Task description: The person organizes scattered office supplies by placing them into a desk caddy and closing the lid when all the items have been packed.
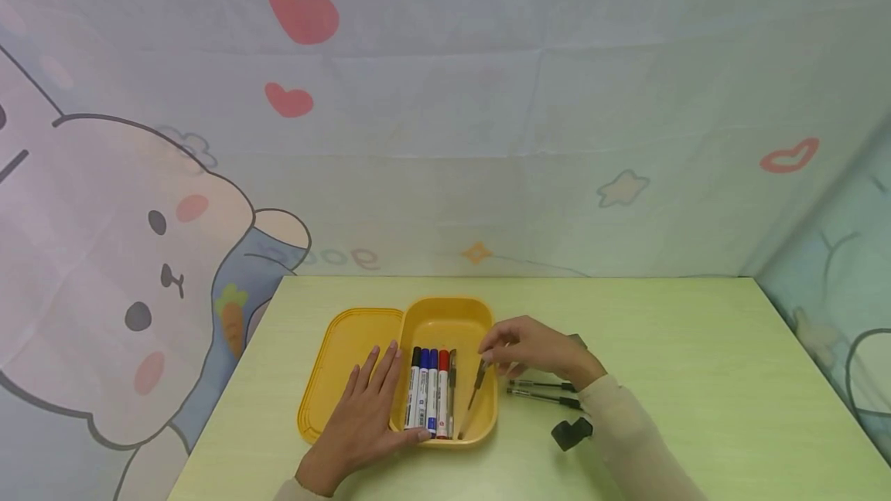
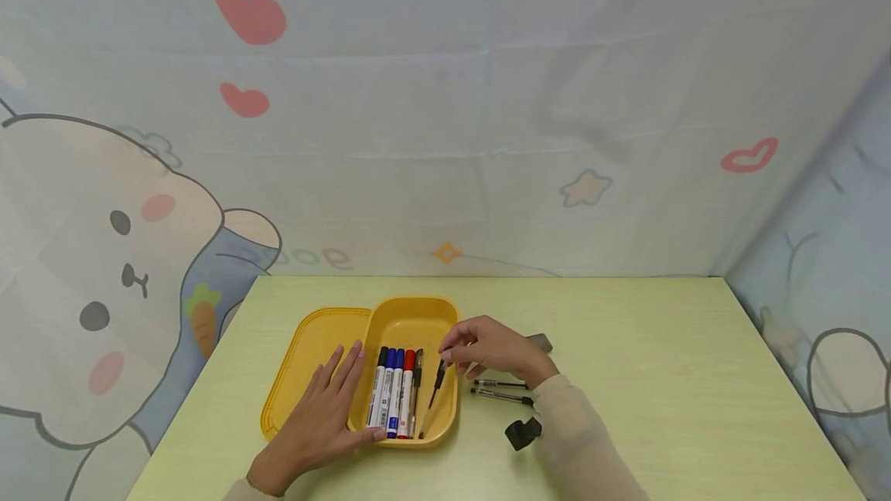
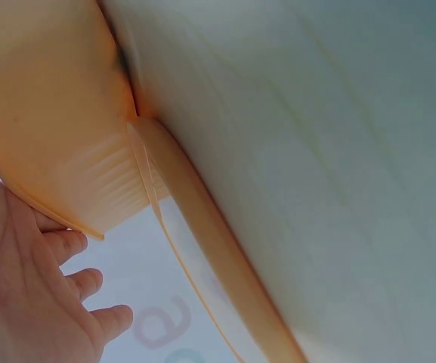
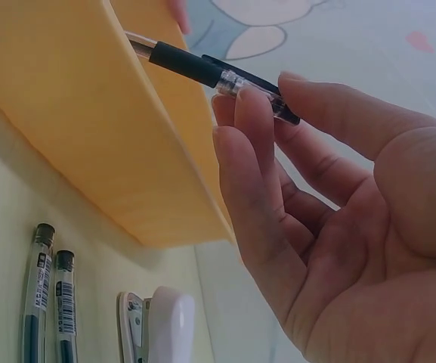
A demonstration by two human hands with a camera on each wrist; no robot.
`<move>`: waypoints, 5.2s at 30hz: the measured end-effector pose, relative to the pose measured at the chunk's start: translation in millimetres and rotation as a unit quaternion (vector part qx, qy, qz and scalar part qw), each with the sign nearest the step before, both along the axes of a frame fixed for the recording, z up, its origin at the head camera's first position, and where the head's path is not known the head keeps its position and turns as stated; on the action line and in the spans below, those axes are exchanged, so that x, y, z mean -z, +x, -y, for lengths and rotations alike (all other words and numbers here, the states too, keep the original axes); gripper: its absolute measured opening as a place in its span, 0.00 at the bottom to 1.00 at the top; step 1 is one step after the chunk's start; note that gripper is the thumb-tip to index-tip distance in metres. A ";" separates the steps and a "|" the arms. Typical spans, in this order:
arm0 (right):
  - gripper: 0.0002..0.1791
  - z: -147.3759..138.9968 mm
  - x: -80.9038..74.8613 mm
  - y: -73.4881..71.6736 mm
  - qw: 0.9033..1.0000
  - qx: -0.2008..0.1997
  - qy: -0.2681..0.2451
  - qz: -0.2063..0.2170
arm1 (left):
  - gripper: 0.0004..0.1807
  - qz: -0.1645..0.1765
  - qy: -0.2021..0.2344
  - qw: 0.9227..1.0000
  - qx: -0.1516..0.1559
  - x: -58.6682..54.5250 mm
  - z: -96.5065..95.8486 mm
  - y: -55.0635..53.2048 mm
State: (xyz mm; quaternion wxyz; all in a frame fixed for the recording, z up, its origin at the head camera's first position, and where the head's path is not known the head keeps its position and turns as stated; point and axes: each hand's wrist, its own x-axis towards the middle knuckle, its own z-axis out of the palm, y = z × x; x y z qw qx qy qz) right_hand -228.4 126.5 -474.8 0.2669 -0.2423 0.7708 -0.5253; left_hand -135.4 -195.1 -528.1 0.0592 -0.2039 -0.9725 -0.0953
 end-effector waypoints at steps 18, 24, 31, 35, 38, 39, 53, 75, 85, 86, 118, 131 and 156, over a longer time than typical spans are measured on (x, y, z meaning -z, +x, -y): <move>0.14 7.1 -0.8 1.5 1.000 -0.014 -0.007 0.010 | 0.66 -0.007 -0.002 1.000 -0.003 2.2 0.2 -0.1; 0.16 8.1 -0.2 1.7 1.000 -0.013 -0.008 0.017 | 0.66 -0.002 -0.001 1.000 -0.005 1.2 -0.5 0.3; 0.24 7.9 -0.3 1.6 1.000 -0.012 -0.004 0.016 | 0.66 0.004 -0.003 1.000 -0.008 0.7 -0.8 0.5; 0.25 5.7 2.7 1.8 1.000 -0.006 -0.006 0.019 | 0.66 0.001 -0.006 1.000 -0.006 1.1 -0.3 0.0; 0.23 2.4 5.5 3.0 1.000 0.001 -0.009 0.020 | 0.66 -0.006 -0.008 1.000 -0.002 0.8 -0.1 0.1; 0.22 1.1 6.0 3.6 1.000 0.003 -0.011 0.020 | 0.67 -0.007 -0.008 1.000 -0.001 0.6 0.0 0.1; 0.24 -23.2 17.6 13.2 0.996 0.044 -0.060 0.049 | 0.67 -0.021 -0.021 1.000 0.008 -2.3 -1.2 -0.3; 0.24 -75.8 31.1 37.0 0.990 0.115 -0.068 0.053 | 0.67 -0.017 -0.050 0.999 0.003 -8.6 -2.4 -0.2; 0.29 -97.3 44.3 44.2 0.986 0.137 -0.067 0.066 | 0.66 -0.014 -0.058 0.998 0.002 -10.5 -1.4 1.4; 0.29 -98.4 44.5 44.6 0.986 0.139 -0.067 0.067 | 0.66 -0.014 -0.059 0.998 0.001 -10.6 -1.2 1.5; 0.31 -118.8 54.9 58.1 0.979 0.169 -0.074 0.084 | 0.66 -0.002 -0.054 0.998 -0.015 -9.5 1.7 3.2; 0.30 -133.4 62.6 65.9 0.979 0.175 -0.062 0.082 | 0.66 0.000 -0.055 0.998 -0.019 -8.1 3.9 2.3; 0.27 -154.6 76.7 79.1 0.975 0.186 -0.044 0.109 | 0.66 0.005 -0.046 0.999 -0.020 -6.7 6.3 3.1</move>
